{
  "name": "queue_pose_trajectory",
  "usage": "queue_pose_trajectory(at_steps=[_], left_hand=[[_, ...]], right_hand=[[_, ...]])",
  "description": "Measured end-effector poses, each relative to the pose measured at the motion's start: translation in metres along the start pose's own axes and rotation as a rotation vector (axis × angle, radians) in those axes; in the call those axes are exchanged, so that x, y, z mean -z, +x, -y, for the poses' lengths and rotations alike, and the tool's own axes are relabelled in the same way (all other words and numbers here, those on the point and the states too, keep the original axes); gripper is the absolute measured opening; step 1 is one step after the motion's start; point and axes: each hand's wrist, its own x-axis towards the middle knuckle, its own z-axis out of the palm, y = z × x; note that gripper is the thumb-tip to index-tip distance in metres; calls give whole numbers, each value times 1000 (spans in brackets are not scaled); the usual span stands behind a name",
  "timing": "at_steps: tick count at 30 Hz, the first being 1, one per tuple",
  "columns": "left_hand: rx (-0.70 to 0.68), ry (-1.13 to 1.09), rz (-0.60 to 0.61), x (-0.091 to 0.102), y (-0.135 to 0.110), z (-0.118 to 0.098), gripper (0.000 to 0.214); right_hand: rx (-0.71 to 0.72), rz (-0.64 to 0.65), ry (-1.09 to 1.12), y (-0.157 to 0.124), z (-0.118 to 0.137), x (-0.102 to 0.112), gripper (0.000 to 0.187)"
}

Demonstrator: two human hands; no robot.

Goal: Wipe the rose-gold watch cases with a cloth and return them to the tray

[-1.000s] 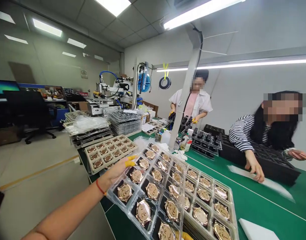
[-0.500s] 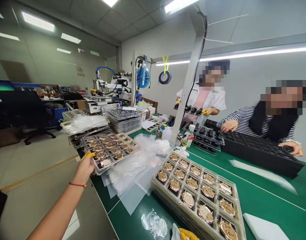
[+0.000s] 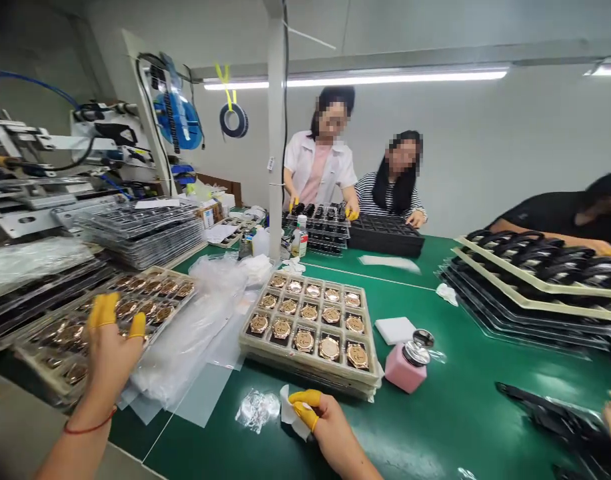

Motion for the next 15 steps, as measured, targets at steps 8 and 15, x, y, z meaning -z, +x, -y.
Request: queue_pose_trajectory(at_steps=[8,15], left_hand=[[-274,-335,779,-153,19,-145,12],[-173,-359,947,-212,53,-162,22]], right_hand=[[-50,43,-50,-25,41,-5,36],[220,-610,-278,-70,88,98,41]])
